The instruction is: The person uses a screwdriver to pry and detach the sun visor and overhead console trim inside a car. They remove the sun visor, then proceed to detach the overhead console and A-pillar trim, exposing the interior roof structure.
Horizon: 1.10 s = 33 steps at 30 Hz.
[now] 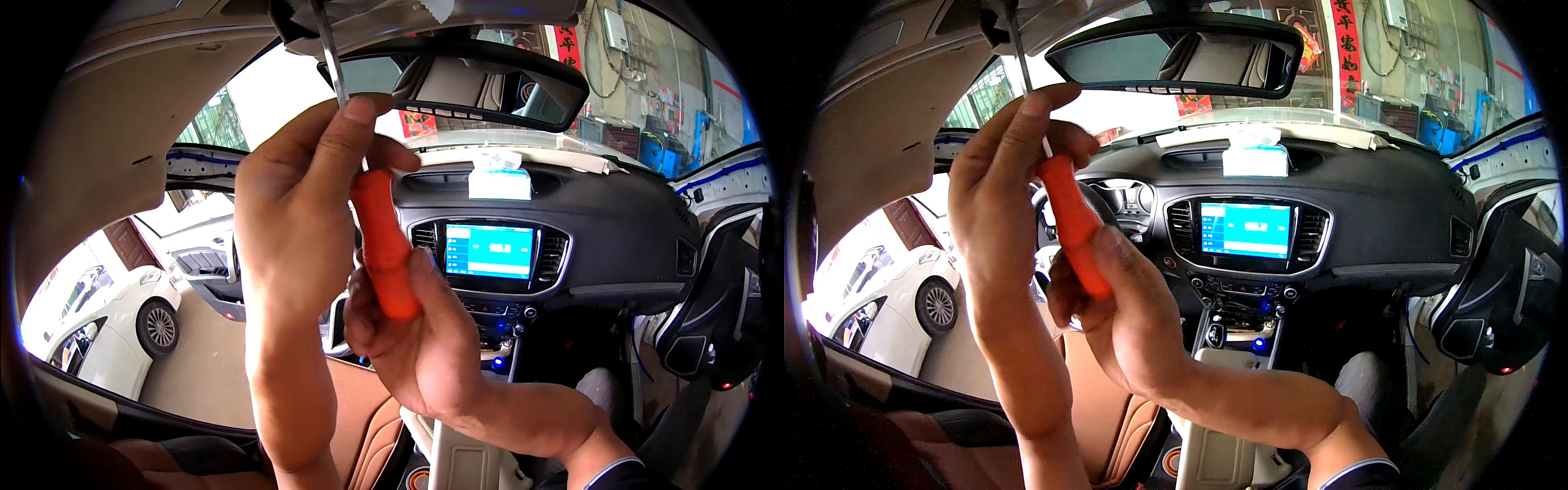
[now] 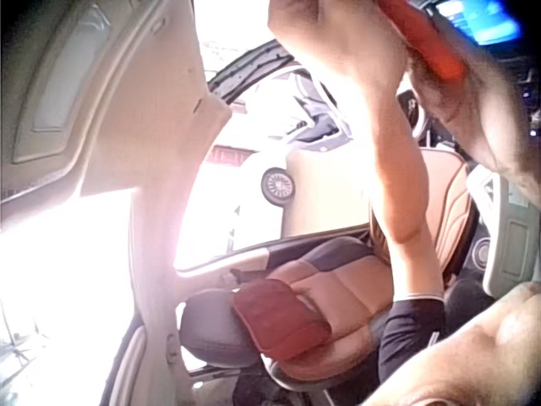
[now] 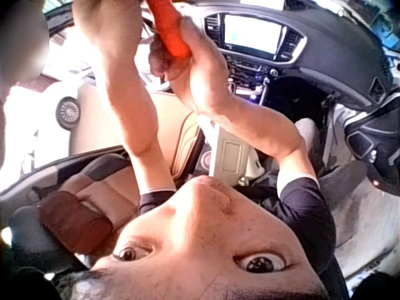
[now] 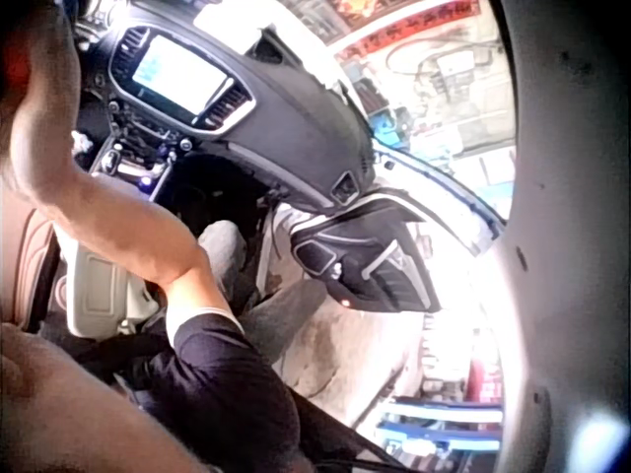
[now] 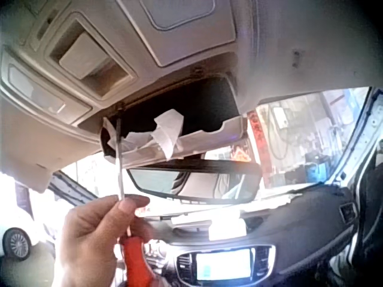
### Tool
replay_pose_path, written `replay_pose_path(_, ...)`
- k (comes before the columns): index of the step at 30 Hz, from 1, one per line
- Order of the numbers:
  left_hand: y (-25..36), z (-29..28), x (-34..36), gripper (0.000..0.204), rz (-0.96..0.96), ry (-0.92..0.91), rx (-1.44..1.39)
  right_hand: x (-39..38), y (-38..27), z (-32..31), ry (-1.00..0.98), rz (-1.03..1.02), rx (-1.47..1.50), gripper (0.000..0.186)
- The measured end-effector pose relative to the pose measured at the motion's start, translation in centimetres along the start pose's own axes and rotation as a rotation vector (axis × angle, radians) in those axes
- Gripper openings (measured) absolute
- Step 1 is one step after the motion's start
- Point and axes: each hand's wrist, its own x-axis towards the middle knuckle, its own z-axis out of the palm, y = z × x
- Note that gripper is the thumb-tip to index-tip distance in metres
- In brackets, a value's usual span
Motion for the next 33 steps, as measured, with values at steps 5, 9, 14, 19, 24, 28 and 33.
replay_pose_path(5, -0.4, -0.8, 0.5, 0.036, -0.012, -0.141, -0.165, 1.1, 0.0, -2.5, -0.273, 0.116, 0.199, 0.049)
replay_pose_path(9, -0.8, -1.1, 0.7, 0.033, -0.044, -0.040, -0.006, -0.4, 0.9, 1.1, 0.129, -0.081, 0.000, 0.051)
replay_pose_path(14, 0.4, -1.3, 0.4, 0.031, -0.026, -0.127, -0.240, -0.1, 1.0, -0.6, -0.219, 0.147, 0.279, 0.049)
replay_pose_path(19, -0.3, -1.9, 1.0, 0.029, -0.005, 0.049, 0.062, 0.2, 1.6, 2.8, 0.197, 0.035, 0.169, 0.048)
replay_pose_path(24, 0.4, -1.6, 1.0, 0.031, 0.001, -0.078, -0.135, 0.7, 1.8, -1.3, -0.405, 0.276, 0.360, 0.055)
replay_pose_path(28, -0.3, -2.5, 1.2, 0.035, 0.014, -0.050, 0.084, 0.2, 2.1, 2.4, 0.189, 0.205, 0.206, 0.053)
replay_pose_path(33, 0.6, -1.4, 1.2, 0.034, 0.010, -0.041, -0.059, 0.8, 2.9, -1.4, -0.273, 0.059, 0.226, 0.047)
